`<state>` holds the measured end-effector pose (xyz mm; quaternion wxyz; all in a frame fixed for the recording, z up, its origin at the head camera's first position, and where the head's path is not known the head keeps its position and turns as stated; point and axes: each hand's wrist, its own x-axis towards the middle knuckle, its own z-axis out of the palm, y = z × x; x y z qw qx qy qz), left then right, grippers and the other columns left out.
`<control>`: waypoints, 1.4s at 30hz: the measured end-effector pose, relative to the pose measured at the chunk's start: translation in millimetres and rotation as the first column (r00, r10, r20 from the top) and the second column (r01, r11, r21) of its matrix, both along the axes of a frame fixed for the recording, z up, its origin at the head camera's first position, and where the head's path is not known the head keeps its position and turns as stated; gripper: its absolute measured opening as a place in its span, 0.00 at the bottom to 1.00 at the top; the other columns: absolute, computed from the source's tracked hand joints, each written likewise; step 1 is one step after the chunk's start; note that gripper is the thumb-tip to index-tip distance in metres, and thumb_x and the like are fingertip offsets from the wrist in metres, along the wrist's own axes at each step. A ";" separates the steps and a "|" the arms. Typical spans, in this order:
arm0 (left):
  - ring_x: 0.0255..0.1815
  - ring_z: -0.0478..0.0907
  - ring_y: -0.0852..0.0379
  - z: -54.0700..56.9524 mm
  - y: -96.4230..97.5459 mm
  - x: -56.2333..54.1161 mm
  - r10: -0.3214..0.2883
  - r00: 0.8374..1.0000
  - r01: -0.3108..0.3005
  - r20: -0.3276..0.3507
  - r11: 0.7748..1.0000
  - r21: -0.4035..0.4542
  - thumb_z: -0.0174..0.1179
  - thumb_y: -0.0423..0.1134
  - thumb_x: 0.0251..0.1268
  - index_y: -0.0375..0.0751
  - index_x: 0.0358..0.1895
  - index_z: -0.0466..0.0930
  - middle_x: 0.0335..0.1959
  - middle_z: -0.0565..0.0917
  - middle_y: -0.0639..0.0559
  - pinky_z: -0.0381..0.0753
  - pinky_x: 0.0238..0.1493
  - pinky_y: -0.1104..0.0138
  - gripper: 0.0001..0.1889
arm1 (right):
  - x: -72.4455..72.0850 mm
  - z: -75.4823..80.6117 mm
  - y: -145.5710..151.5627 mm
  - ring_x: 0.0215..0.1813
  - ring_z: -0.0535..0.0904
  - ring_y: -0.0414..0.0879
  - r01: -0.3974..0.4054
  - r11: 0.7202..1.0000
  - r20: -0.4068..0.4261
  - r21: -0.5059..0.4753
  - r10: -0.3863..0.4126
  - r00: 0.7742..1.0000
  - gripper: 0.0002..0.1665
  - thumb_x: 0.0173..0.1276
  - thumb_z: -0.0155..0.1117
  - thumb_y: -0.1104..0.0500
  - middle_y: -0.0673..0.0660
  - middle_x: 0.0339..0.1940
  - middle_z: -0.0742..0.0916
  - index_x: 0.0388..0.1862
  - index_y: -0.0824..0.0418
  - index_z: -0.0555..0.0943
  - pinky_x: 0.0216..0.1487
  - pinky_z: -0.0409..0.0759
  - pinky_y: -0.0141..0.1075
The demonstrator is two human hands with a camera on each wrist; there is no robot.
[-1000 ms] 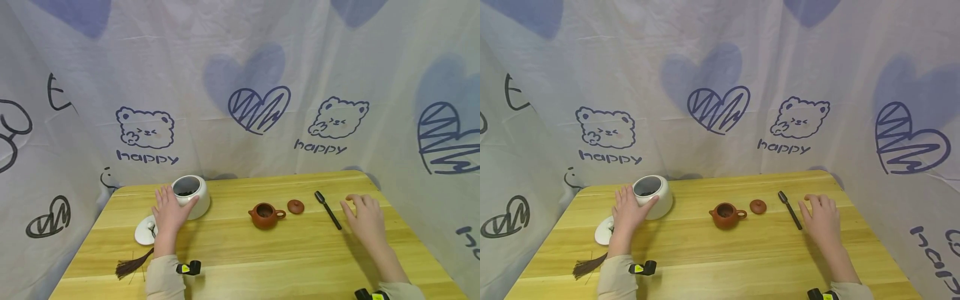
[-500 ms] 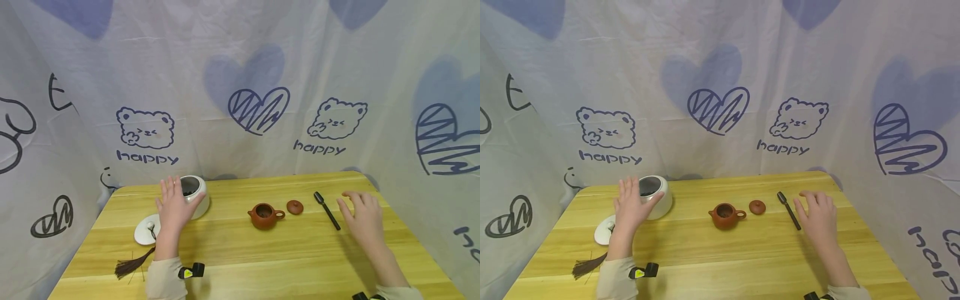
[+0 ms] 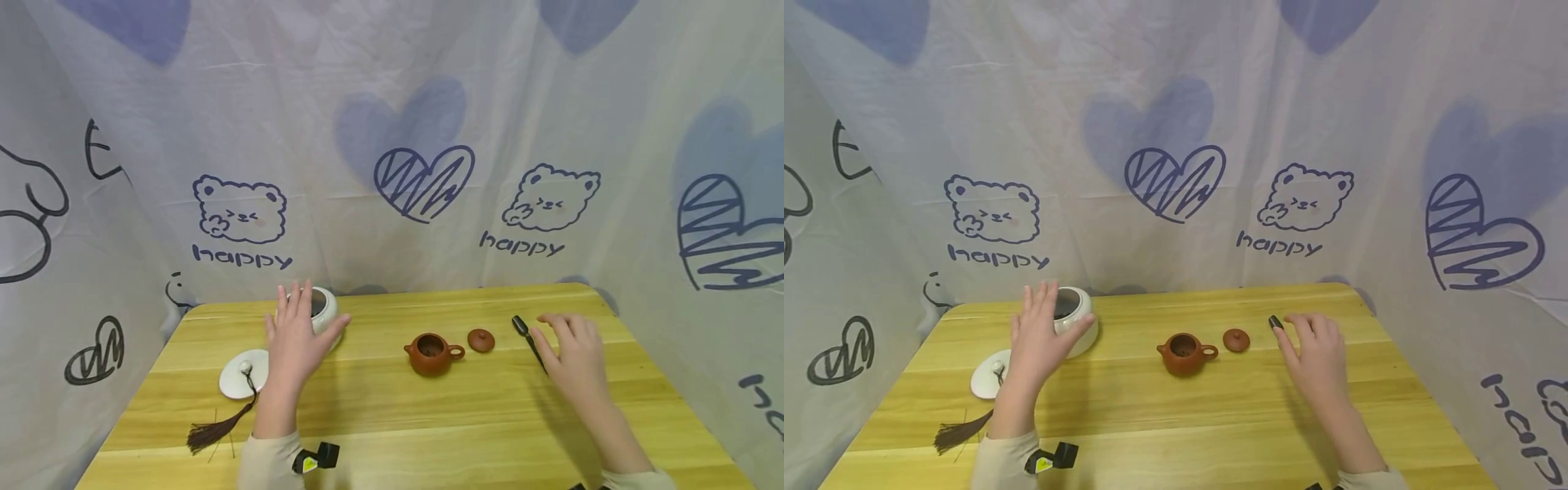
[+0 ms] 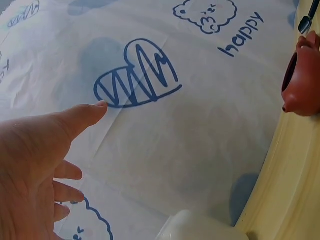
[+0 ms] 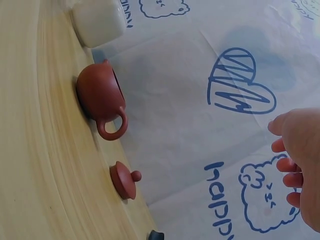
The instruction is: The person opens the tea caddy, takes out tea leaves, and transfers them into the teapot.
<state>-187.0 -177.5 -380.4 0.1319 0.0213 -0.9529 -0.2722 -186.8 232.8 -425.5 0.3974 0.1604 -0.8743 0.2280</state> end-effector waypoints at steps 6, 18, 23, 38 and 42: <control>0.82 0.35 0.40 1.1 15.0 3.8 -0.062 0.997 0.060 -0.043 0.997 -0.057 0.55 0.69 0.60 0.45 0.79 0.48 0.80 0.47 0.42 0.38 0.76 0.36 0.50 | -5.3 -0.9 -8.6 0.40 0.73 0.62 -0.049 0.999 -0.053 0.005 0.049 0.997 0.15 0.59 0.69 0.61 0.66 0.36 0.80 0.42 0.69 0.81 0.44 0.67 0.51; 0.82 0.40 0.42 -12.2 48.7 -3.0 -0.242 0.962 0.234 -0.127 0.969 -0.075 0.59 0.65 0.61 0.46 0.77 0.53 0.80 0.52 0.44 0.41 0.77 0.38 0.46 | -23.1 -3.9 -24.3 0.41 0.72 0.60 -0.104 0.993 -0.065 -0.048 0.101 0.993 0.15 0.55 0.71 0.65 0.65 0.37 0.80 0.41 0.70 0.81 0.45 0.66 0.50; 0.82 0.40 0.44 -26.2 58.5 -11.6 -0.264 0.958 0.258 -0.108 0.964 -0.068 0.57 0.66 0.62 0.48 0.78 0.53 0.80 0.51 0.45 0.43 0.77 0.38 0.46 | -32.8 -9.9 -29.3 0.44 0.70 0.59 -0.117 0.987 0.002 -0.110 0.118 0.993 0.14 0.58 0.70 0.65 0.65 0.40 0.80 0.42 0.68 0.81 0.47 0.64 0.47; 0.82 0.42 0.44 -63.9 84.4 -28.6 -0.309 0.949 0.312 -0.068 0.949 0.047 0.59 0.65 0.61 0.45 0.76 0.56 0.79 0.55 0.44 0.45 0.78 0.41 0.46 | -47.9 -30.8 -36.2 0.49 0.68 0.59 -0.038 0.969 0.186 -0.246 0.086 0.979 0.14 0.64 0.68 0.61 0.66 0.44 0.79 0.45 0.67 0.80 0.48 0.63 0.47; 0.81 0.46 0.43 -72.3 91.1 -30.4 -0.318 0.940 0.331 -0.121 0.938 0.107 0.62 0.62 0.60 0.42 0.74 0.61 0.77 0.59 0.43 0.47 0.77 0.41 0.44 | -52.6 -40.8 -39.6 0.49 0.68 0.59 -0.029 0.964 0.213 -0.265 0.088 0.973 0.15 0.64 0.67 0.61 0.67 0.44 0.79 0.46 0.70 0.80 0.48 0.62 0.47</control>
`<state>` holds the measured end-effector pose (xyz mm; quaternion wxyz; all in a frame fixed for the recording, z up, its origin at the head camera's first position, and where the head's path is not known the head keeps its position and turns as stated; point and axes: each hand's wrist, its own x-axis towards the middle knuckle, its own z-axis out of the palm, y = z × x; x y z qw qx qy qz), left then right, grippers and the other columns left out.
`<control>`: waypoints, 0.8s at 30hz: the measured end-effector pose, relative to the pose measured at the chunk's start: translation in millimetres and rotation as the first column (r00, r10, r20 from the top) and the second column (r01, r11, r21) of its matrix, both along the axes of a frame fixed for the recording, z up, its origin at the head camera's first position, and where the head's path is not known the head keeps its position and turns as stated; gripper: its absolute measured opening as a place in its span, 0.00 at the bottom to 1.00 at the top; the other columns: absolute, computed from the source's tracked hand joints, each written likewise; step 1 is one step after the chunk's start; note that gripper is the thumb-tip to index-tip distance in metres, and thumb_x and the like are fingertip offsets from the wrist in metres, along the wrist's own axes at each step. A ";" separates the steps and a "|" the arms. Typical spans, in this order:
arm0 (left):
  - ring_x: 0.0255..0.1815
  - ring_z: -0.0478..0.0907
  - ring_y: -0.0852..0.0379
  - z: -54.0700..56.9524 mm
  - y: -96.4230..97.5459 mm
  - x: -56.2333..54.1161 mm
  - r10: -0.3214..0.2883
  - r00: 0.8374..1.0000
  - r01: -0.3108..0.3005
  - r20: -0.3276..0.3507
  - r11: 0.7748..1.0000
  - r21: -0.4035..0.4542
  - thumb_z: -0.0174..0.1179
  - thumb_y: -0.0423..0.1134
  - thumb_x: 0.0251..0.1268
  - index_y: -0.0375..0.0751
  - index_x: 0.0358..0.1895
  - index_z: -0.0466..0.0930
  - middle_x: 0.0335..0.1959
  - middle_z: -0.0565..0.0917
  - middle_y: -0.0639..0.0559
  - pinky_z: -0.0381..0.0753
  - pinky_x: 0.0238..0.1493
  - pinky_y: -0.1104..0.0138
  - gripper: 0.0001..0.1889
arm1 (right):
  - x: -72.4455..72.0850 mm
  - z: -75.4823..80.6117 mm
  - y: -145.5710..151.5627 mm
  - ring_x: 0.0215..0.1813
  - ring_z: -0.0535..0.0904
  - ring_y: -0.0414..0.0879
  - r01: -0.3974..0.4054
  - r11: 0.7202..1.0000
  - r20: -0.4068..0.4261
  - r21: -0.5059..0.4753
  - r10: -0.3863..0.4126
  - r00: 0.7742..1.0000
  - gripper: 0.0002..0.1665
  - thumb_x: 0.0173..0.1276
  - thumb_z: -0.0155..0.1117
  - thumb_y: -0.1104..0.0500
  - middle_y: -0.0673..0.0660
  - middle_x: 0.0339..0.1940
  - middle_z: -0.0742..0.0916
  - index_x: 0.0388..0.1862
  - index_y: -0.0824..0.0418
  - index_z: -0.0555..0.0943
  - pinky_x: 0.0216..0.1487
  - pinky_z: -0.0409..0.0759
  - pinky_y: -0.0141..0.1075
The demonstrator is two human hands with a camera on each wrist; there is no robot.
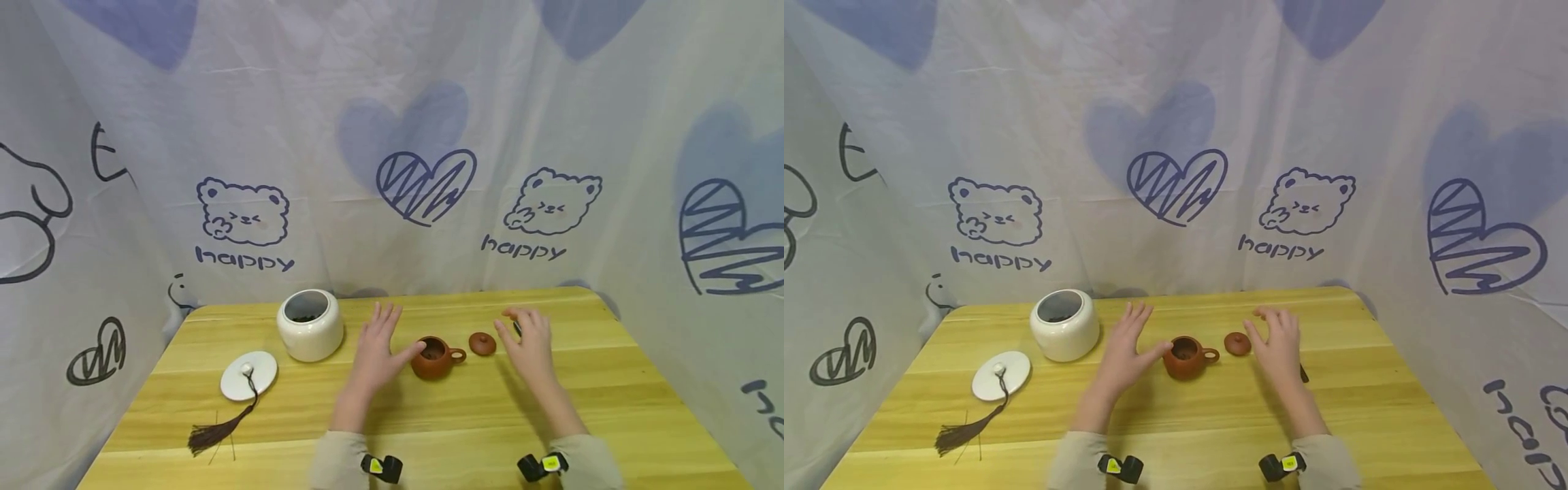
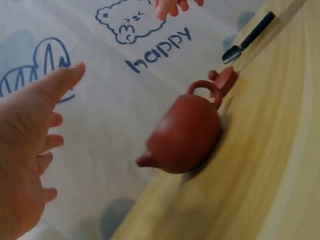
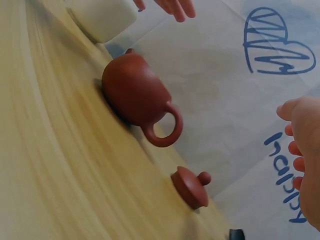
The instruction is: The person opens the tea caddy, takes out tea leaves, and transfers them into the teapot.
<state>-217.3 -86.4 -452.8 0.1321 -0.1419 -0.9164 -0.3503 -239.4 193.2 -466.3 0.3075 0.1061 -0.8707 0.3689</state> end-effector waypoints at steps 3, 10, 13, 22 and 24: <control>0.80 0.48 0.42 -7.0 4.9 -0.3 -0.009 1.000 0.010 -0.016 0.999 0.040 0.63 0.60 0.60 0.40 0.73 0.63 0.76 0.62 0.42 0.49 0.76 0.40 0.43 | -5.4 -9.2 -2.4 0.46 0.68 0.59 0.007 1.000 -0.002 -0.019 -0.007 1.000 0.16 0.64 0.67 0.62 0.68 0.41 0.79 0.46 0.71 0.80 0.48 0.62 0.48; 0.80 0.49 0.43 -25.0 14.7 -1.2 0.008 1.000 -0.008 -0.015 0.999 0.051 0.63 0.61 0.59 0.42 0.73 0.63 0.76 0.63 0.43 0.50 0.76 0.40 0.43 | -15.6 -26.5 -6.4 0.48 0.67 0.58 0.038 0.995 0.139 -0.094 -0.025 0.990 0.18 0.66 0.66 0.56 0.68 0.42 0.77 0.49 0.68 0.79 0.49 0.63 0.48; 0.80 0.49 0.42 -31.9 18.9 -2.7 0.019 1.000 -0.018 -0.021 0.999 0.045 0.63 0.62 0.58 0.42 0.73 0.63 0.75 0.63 0.42 0.51 0.76 0.40 0.43 | -18.1 -30.9 -6.6 0.52 0.65 0.58 0.052 0.992 0.232 -0.111 -0.025 0.972 0.21 0.68 0.65 0.53 0.66 0.46 0.76 0.52 0.67 0.79 0.50 0.64 0.48; 0.79 0.51 0.38 -47.3 24.8 1.4 0.005 1.000 -0.006 0.013 0.998 0.064 0.63 0.63 0.57 0.40 0.72 0.64 0.74 0.64 0.39 0.54 0.74 0.38 0.44 | -20.3 -43.9 -9.9 0.57 0.64 0.59 0.071 0.992 0.350 -0.104 -0.031 0.936 0.25 0.66 0.67 0.50 0.65 0.50 0.75 0.54 0.65 0.79 0.53 0.67 0.53; 0.79 0.50 0.38 -50.4 25.4 2.3 -0.001 1.000 -0.001 0.029 0.997 0.071 0.63 0.64 0.57 0.40 0.72 0.64 0.74 0.64 0.39 0.53 0.74 0.38 0.45 | -20.8 -46.7 -10.0 0.57 0.65 0.60 0.073 0.993 0.352 -0.089 -0.037 0.935 0.25 0.65 0.68 0.51 0.66 0.51 0.76 0.54 0.65 0.80 0.54 0.67 0.55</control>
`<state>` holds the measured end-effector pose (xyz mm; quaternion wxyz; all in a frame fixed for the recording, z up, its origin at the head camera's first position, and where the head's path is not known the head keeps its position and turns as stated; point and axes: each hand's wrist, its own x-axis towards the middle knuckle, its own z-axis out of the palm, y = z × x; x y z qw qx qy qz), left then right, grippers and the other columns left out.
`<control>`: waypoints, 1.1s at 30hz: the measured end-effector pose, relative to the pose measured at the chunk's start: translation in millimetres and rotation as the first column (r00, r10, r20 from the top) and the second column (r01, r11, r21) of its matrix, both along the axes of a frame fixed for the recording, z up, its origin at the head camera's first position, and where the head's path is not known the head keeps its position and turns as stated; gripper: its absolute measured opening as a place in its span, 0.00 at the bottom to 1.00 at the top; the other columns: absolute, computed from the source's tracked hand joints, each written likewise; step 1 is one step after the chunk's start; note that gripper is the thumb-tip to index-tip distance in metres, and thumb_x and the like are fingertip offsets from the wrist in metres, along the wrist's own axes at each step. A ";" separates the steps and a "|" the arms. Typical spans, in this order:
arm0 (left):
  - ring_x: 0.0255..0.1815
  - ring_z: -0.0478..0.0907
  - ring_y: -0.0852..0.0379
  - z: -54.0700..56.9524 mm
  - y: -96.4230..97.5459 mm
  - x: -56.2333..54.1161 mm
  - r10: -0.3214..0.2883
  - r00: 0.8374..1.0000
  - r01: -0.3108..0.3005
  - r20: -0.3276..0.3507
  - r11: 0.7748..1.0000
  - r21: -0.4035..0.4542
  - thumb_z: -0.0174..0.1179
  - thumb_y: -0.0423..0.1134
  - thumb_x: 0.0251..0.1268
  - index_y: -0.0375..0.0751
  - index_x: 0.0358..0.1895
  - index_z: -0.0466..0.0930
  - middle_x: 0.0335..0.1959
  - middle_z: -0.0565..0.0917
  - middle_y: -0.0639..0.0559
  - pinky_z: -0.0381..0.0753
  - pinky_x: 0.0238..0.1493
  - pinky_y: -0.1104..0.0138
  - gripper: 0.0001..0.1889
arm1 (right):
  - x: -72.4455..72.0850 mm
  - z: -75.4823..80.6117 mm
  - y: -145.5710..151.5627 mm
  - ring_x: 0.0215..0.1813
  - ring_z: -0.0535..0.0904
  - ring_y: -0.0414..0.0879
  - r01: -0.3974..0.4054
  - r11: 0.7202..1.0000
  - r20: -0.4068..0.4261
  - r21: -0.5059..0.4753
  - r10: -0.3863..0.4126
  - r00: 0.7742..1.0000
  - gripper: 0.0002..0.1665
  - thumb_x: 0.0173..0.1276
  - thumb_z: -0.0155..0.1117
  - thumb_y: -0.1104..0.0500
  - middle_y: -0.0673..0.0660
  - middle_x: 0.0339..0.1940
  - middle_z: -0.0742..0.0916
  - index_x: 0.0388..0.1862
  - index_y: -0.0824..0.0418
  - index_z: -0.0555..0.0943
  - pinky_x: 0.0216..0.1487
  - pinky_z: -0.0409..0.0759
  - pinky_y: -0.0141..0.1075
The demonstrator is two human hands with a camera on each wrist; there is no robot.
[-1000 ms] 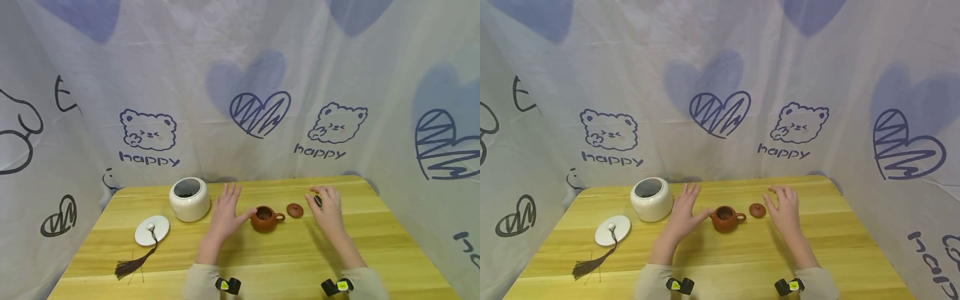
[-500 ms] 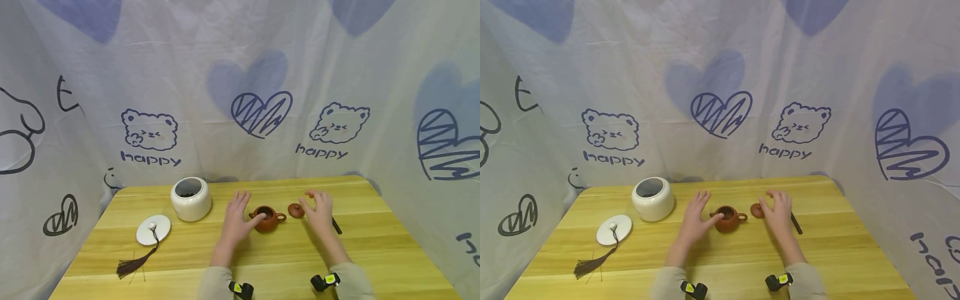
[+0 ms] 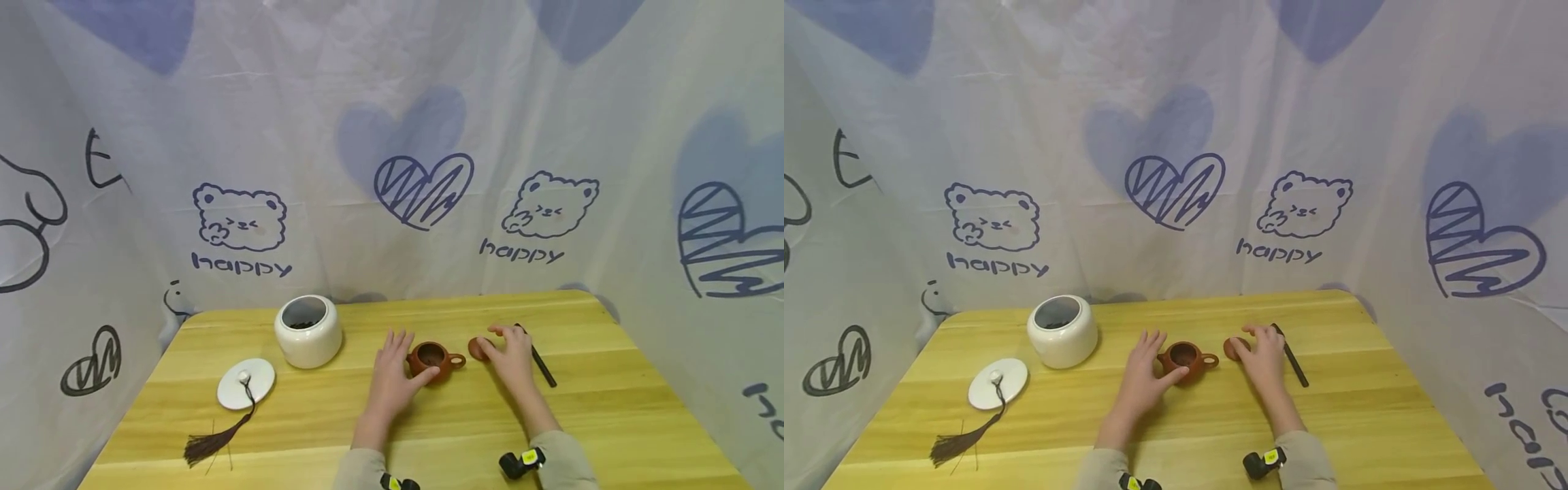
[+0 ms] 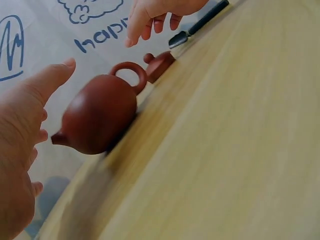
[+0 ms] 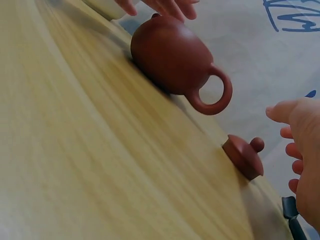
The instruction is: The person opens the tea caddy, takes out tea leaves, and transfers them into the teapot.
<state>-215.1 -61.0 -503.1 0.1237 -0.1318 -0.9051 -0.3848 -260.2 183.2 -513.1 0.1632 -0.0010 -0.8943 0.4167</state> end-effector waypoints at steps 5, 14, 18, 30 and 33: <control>0.79 0.50 0.38 -6.6 2.5 -1.4 -0.013 1.000 0.013 0.007 0.999 0.034 0.64 0.63 0.57 0.39 0.71 0.65 0.74 0.65 0.38 0.53 0.73 0.37 0.44 | -0.2 -6.2 1.5 0.56 0.65 0.61 -0.009 1.000 0.012 0.001 0.009 1.000 0.24 0.64 0.69 0.52 0.67 0.52 0.77 0.54 0.65 0.80 0.54 0.66 0.55; 0.79 0.51 0.37 -17.0 3.0 -3.6 -0.022 1.000 0.021 0.018 0.999 0.036 0.64 0.61 0.58 0.40 0.70 0.68 0.73 0.66 0.38 0.54 0.73 0.37 0.41 | -0.7 -13.4 4.8 0.58 0.64 0.61 -0.016 1.000 0.048 0.010 0.015 0.999 0.22 0.65 0.68 0.52 0.67 0.54 0.77 0.52 0.65 0.81 0.56 0.65 0.55; 0.79 0.52 0.38 -18.0 3.9 -5.0 -0.022 1.000 0.022 0.007 1.000 0.018 0.64 0.61 0.58 0.40 0.68 0.71 0.72 0.68 0.38 0.56 0.73 0.37 0.39 | -1.4 -16.2 6.5 0.57 0.66 0.63 -0.008 0.999 0.014 0.036 0.008 1.000 0.18 0.64 0.68 0.55 0.68 0.52 0.78 0.48 0.66 0.83 0.55 0.66 0.56; 0.80 0.50 0.42 -15.6 3.8 -6.7 -0.009 0.998 0.013 0.058 0.997 -0.079 0.60 0.65 0.60 0.40 0.72 0.66 0.74 0.67 0.43 0.54 0.75 0.40 0.42 | -8.6 -20.0 6.8 0.57 0.68 0.62 -0.011 0.994 0.003 0.106 0.011 1.000 0.15 0.64 0.69 0.55 0.67 0.51 0.80 0.44 0.65 0.84 0.59 0.66 0.56; 0.80 0.50 0.42 -14.7 4.3 -6.2 -0.008 0.998 0.014 0.057 0.995 -0.099 0.60 0.65 0.60 0.40 0.71 0.66 0.74 0.67 0.43 0.54 0.75 0.40 0.42 | -8.0 -19.5 6.6 0.57 0.68 0.62 -0.007 0.992 0.007 0.125 0.006 1.000 0.15 0.65 0.69 0.55 0.66 0.50 0.80 0.44 0.64 0.84 0.57 0.67 0.55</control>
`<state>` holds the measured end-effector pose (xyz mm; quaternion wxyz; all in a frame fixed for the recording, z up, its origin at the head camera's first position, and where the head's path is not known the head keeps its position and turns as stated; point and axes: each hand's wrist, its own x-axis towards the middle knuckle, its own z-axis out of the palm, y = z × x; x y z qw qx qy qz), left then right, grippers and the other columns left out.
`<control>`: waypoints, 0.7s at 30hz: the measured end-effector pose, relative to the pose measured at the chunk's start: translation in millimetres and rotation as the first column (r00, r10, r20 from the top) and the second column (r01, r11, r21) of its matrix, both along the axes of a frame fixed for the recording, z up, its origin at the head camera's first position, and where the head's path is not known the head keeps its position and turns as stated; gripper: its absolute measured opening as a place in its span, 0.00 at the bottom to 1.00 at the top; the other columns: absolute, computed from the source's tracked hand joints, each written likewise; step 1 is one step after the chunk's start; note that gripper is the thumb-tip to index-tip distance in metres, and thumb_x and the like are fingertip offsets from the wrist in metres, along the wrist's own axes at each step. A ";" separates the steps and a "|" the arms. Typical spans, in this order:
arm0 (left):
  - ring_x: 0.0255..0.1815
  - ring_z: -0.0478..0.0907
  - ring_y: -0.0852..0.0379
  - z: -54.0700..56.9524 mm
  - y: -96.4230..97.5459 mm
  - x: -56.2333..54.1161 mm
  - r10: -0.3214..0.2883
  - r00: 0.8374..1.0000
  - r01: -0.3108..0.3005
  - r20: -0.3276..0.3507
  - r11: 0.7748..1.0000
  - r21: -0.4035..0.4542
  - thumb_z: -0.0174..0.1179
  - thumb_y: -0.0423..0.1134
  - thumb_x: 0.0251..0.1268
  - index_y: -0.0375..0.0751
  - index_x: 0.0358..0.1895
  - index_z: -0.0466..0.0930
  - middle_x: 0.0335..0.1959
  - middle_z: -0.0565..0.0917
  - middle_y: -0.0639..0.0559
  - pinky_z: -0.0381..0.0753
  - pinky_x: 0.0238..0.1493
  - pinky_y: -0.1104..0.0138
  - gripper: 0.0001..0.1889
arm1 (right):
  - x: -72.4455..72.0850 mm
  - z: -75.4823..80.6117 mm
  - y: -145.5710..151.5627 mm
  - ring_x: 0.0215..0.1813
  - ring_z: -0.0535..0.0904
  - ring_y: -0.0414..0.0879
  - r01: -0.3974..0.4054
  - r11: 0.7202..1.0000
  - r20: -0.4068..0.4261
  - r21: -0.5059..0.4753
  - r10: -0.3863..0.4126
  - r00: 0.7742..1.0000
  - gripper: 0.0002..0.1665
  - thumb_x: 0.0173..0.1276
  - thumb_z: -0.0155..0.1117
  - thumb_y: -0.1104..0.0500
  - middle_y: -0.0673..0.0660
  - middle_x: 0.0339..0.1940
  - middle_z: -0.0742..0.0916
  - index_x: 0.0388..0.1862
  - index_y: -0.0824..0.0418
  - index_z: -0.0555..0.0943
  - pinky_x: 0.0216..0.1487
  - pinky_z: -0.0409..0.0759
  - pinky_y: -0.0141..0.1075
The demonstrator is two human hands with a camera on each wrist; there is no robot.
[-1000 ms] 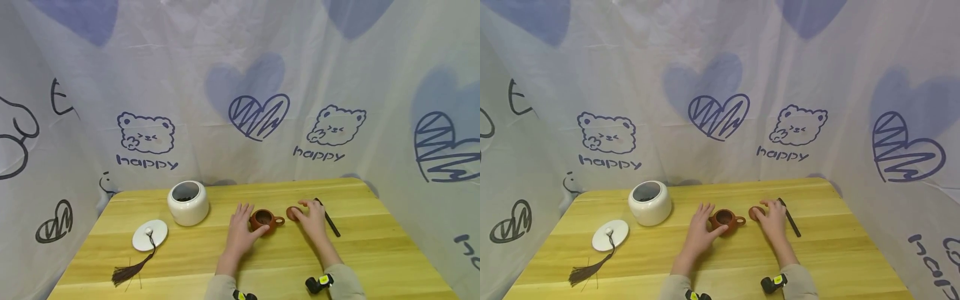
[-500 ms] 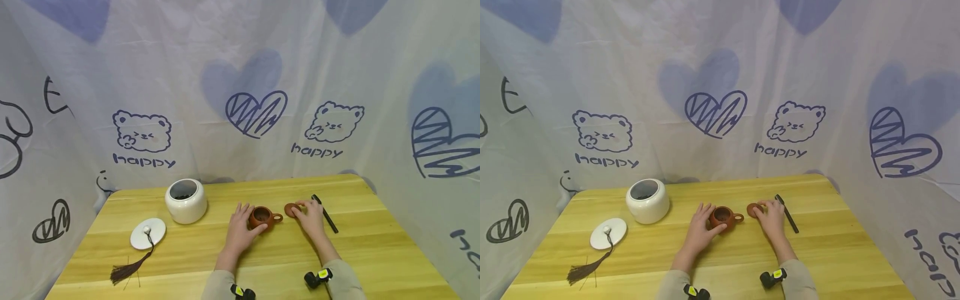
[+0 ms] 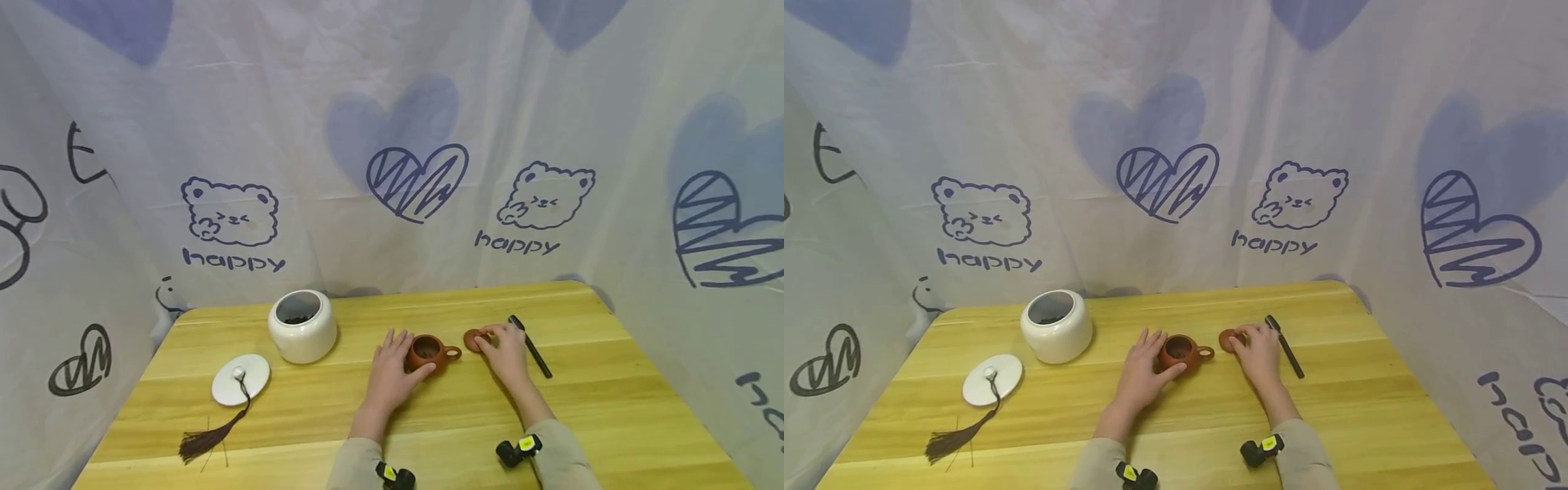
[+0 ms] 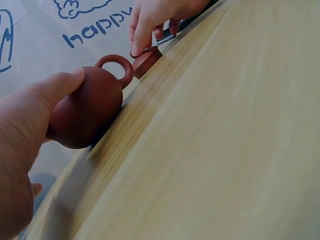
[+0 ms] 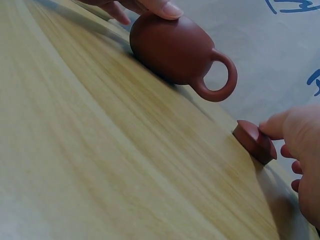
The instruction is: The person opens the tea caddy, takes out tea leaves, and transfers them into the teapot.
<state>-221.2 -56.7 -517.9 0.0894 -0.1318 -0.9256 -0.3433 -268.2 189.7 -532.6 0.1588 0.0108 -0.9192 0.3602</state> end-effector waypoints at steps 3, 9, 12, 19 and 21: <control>0.80 0.50 0.42 1.2 0.5 0.1 0.000 1.000 0.000 0.006 1.000 -0.014 0.59 0.65 0.60 0.41 0.71 0.66 0.74 0.67 0.43 0.54 0.75 0.40 0.42 | 1.2 0.7 0.1 0.56 0.68 0.62 0.001 1.000 -0.006 0.008 -0.001 1.000 0.14 0.65 0.69 0.55 0.66 0.49 0.80 0.43 0.63 0.84 0.55 0.68 0.55; 0.80 0.50 0.42 4.6 0.4 0.4 0.004 1.000 -0.004 0.017 1.000 -0.023 0.59 0.66 0.60 0.41 0.72 0.66 0.74 0.66 0.43 0.54 0.75 0.40 0.43 | 2.0 2.4 -0.2 0.55 0.68 0.62 -0.001 1.000 -0.023 0.025 0.002 1.000 0.14 0.64 0.69 0.54 0.65 0.48 0.80 0.43 0.62 0.85 0.55 0.68 0.56; 0.80 0.50 0.42 6.0 0.1 1.1 0.003 1.000 -0.002 0.023 1.000 -0.026 0.59 0.65 0.60 0.41 0.72 0.66 0.74 0.66 0.43 0.55 0.75 0.40 0.43 | 2.1 2.6 -0.9 0.55 0.69 0.62 0.003 0.999 -0.025 0.035 -0.002 1.000 0.14 0.64 0.69 0.54 0.65 0.47 0.80 0.42 0.62 0.85 0.55 0.68 0.56; 0.80 0.50 0.42 5.2 0.1 0.8 0.010 1.000 -0.009 0.028 1.000 -0.027 0.59 0.65 0.60 0.41 0.72 0.65 0.74 0.66 0.43 0.55 0.75 0.40 0.43 | 4.6 8.0 -3.0 0.54 0.70 0.62 0.012 0.998 -0.075 0.061 -0.007 0.997 0.13 0.64 0.69 0.53 0.64 0.47 0.81 0.42 0.61 0.85 0.57 0.68 0.57; 0.80 0.51 0.42 4.8 0.3 0.3 0.013 1.000 -0.012 0.024 0.999 -0.030 0.60 0.65 0.60 0.42 0.72 0.66 0.74 0.66 0.43 0.55 0.75 0.40 0.43 | 6.5 11.9 -3.8 0.53 0.70 0.62 0.011 0.997 -0.102 0.072 -0.004 0.995 0.13 0.64 0.69 0.54 0.63 0.46 0.81 0.41 0.61 0.85 0.57 0.68 0.57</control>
